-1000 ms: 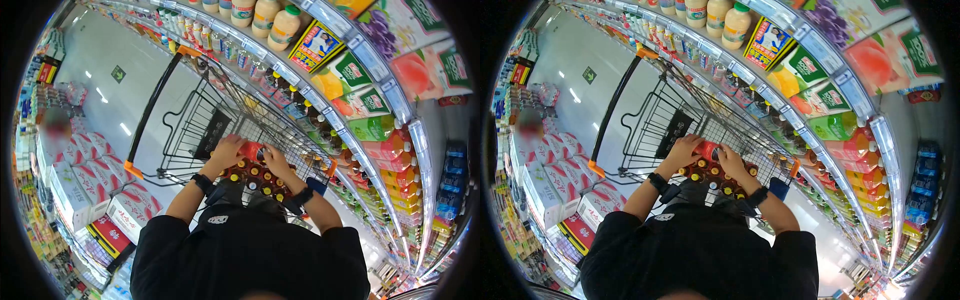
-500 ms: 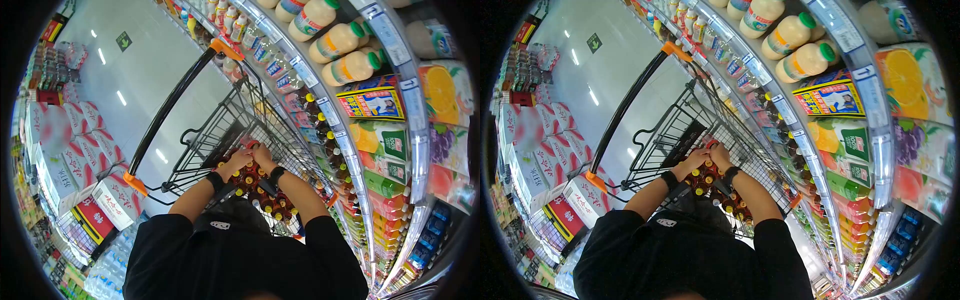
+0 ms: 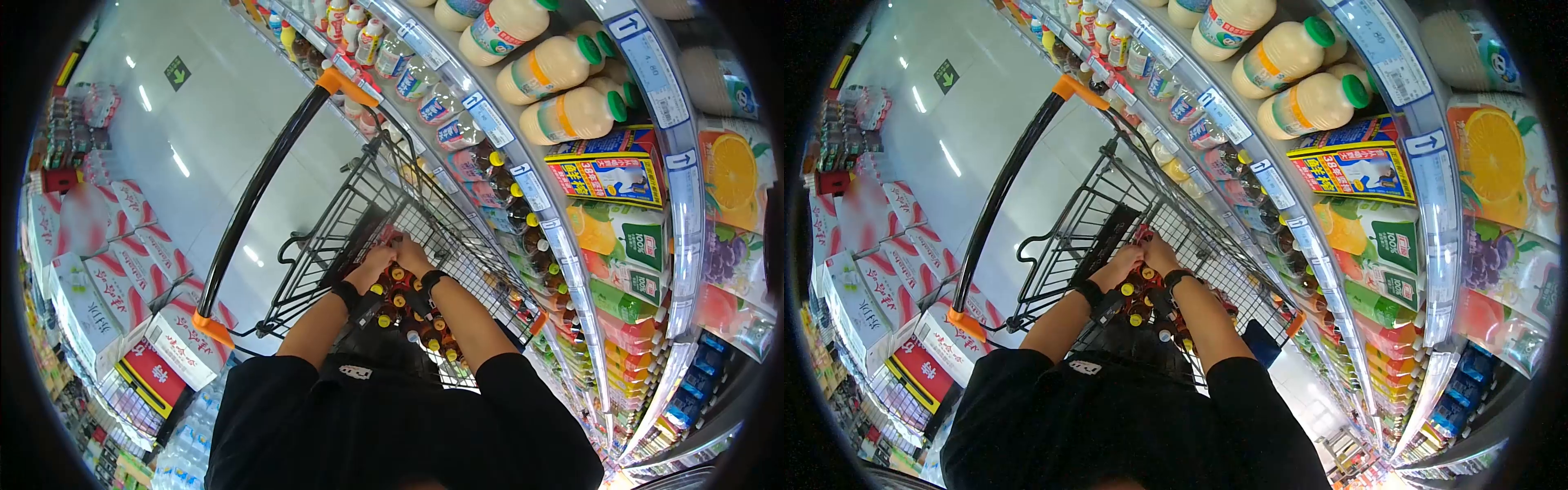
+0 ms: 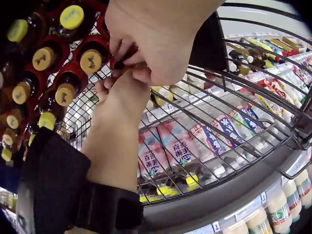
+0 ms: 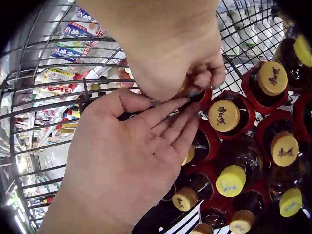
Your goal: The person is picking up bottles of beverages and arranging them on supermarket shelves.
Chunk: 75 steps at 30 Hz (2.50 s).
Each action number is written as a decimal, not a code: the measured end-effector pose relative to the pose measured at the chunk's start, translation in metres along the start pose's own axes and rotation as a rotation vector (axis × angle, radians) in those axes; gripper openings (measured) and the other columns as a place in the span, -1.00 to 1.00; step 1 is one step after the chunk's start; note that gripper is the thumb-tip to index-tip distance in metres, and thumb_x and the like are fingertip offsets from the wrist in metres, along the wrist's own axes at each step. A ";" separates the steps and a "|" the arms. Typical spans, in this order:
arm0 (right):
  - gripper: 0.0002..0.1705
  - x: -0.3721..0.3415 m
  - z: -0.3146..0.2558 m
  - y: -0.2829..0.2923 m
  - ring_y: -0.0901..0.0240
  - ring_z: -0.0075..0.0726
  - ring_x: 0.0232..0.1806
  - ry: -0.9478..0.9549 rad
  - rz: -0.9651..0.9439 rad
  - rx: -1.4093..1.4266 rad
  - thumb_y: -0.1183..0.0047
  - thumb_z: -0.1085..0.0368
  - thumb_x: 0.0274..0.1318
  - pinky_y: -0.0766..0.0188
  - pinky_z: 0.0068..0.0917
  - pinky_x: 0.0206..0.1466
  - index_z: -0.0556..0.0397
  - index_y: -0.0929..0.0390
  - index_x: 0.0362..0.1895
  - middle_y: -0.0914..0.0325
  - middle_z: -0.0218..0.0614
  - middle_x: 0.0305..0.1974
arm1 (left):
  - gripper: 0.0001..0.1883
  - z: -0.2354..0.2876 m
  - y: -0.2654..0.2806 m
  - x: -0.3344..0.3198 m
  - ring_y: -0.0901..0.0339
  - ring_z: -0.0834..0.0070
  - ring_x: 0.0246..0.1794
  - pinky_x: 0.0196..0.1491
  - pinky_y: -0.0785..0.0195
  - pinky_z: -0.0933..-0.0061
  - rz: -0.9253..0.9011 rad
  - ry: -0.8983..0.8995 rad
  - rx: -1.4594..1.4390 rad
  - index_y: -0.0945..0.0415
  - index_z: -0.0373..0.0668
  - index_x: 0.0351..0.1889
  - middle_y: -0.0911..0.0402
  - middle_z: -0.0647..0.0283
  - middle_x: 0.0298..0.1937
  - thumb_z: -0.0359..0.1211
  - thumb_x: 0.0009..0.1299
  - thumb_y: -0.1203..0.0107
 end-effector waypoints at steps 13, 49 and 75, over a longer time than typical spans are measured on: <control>-0.21 -0.041 -0.003 0.011 -0.47 0.09 -0.39 0.265 -0.059 -0.154 0.15 0.32 0.09 -0.35 -0.14 -0.34 -0.11 0.19 0.39 -0.52 0.08 -0.36 | -0.90 0.051 -0.004 -0.039 -0.35 0.46 -0.52 -0.49 -0.14 0.45 0.107 0.215 -0.206 -0.44 -0.24 -0.47 -0.44 0.26 -0.50 -0.42 0.11 0.06; -0.27 -0.379 0.250 -0.125 -0.27 -0.04 0.07 0.477 0.766 -0.096 -0.06 0.14 -0.05 -0.17 -0.12 0.12 0.02 -0.17 0.25 -0.35 -0.13 0.01 | -0.58 0.016 -0.227 -0.288 -0.52 0.08 -0.18 -0.11 -0.37 0.06 -0.358 -0.398 1.676 -0.56 -0.09 -0.34 -0.60 0.05 -0.25 -0.05 0.33 0.28; -0.43 -0.392 0.257 0.037 -0.46 0.03 -0.12 0.263 0.343 0.009 0.11 -0.05 0.11 -0.39 -0.18 -0.11 0.00 -0.31 0.12 -0.52 -0.04 -0.21 | -0.47 0.061 -0.327 -0.195 -0.51 0.44 -0.33 -0.30 -0.35 0.36 -1.252 0.152 1.265 -0.48 -0.24 -0.14 -0.59 0.19 -0.35 0.07 0.39 0.20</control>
Point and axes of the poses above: each hand's wrist, its own x-axis towards the middle knuckle, its own y-axis out of the back of the hand, z = x × y, the point moved 5 cm from there along x, towards the middle knuckle
